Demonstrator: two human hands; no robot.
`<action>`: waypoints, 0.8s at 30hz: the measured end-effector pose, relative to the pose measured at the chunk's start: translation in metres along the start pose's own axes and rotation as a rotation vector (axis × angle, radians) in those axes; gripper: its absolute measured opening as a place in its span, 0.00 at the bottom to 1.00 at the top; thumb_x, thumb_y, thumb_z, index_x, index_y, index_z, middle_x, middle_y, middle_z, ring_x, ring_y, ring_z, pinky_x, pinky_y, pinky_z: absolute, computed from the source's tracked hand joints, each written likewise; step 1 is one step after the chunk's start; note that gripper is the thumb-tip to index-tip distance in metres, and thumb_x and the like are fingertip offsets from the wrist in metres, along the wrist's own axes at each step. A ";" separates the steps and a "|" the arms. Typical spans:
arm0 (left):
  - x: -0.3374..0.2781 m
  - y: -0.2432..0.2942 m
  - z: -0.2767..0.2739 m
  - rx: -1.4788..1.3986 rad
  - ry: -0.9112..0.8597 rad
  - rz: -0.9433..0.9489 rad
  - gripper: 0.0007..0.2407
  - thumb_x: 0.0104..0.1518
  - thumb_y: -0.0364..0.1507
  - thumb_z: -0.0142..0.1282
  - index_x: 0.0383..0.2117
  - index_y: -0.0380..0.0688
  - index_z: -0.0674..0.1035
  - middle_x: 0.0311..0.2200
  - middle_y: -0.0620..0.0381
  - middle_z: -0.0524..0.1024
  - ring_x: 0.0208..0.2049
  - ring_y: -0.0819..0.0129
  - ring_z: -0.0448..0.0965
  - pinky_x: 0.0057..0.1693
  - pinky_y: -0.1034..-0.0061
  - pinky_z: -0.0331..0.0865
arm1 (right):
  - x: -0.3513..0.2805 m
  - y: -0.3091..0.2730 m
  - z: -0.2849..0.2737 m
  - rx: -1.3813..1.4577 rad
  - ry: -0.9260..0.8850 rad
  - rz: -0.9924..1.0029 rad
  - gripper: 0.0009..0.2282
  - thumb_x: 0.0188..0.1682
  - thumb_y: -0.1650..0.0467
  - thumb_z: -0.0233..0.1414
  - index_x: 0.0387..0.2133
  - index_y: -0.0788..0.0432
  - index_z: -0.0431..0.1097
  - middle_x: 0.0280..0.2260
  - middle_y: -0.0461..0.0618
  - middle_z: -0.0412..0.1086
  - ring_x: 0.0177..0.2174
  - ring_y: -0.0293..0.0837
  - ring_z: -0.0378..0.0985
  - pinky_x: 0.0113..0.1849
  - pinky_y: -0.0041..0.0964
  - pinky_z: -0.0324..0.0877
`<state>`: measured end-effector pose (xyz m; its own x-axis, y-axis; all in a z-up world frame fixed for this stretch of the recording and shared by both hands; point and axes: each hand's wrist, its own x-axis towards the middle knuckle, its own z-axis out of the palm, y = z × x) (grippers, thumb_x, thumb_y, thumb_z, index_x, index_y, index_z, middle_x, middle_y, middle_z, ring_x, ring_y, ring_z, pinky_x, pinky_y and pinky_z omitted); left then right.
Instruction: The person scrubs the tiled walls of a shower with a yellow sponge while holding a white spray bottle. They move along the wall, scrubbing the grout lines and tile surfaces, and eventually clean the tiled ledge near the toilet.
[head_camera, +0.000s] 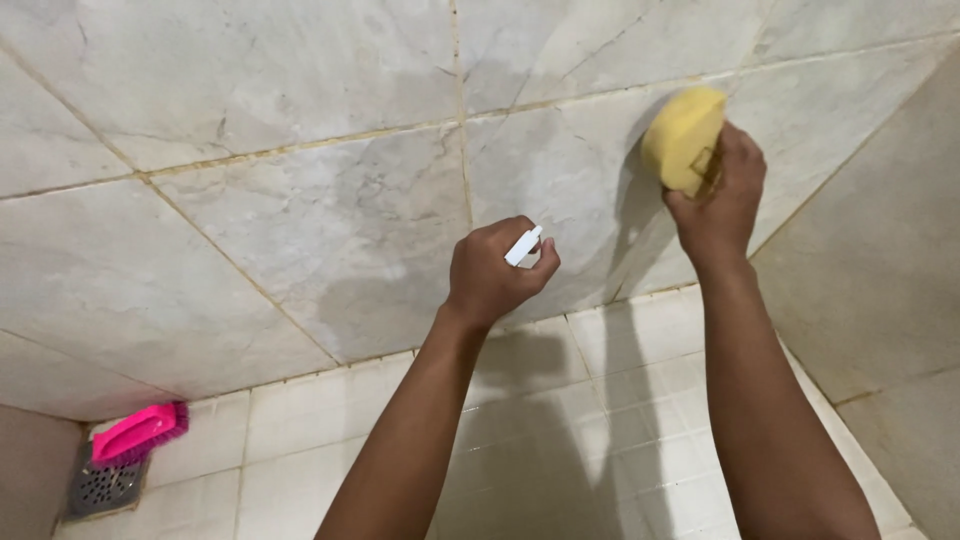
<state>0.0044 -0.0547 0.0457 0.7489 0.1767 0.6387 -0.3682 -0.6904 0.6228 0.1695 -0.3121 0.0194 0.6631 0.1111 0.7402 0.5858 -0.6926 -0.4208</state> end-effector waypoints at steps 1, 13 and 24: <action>-0.001 -0.004 0.001 0.001 0.004 -0.002 0.06 0.52 0.32 0.63 0.23 0.45 0.80 0.23 0.56 0.80 0.23 0.58 0.80 0.32 0.68 0.74 | 0.004 -0.003 -0.003 0.002 -0.002 -0.004 0.40 0.40 0.76 0.69 0.68 0.54 0.56 0.62 0.57 0.57 0.62 0.58 0.60 0.63 0.48 0.63; -0.002 -0.022 -0.011 0.050 0.094 0.073 0.05 0.52 0.31 0.63 0.30 0.46 0.81 0.30 0.56 0.81 0.29 0.56 0.83 0.36 0.68 0.76 | 0.034 -0.037 0.032 0.040 0.015 0.086 0.41 0.43 0.76 0.67 0.71 0.49 0.55 0.65 0.57 0.49 0.65 0.57 0.57 0.63 0.47 0.59; -0.003 -0.026 -0.006 0.098 0.095 0.075 0.05 0.53 0.31 0.63 0.30 0.47 0.81 0.30 0.56 0.81 0.29 0.54 0.82 0.37 0.66 0.76 | -0.049 -0.034 0.061 -0.177 -0.187 -0.393 0.31 0.35 0.73 0.66 0.57 0.49 0.69 0.57 0.56 0.61 0.61 0.60 0.60 0.59 0.62 0.57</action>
<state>0.0083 -0.0335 0.0299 0.6644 0.1846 0.7242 -0.3619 -0.7683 0.5279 0.1453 -0.2505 -0.0349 0.4892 0.5047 0.7113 0.7317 -0.6813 -0.0199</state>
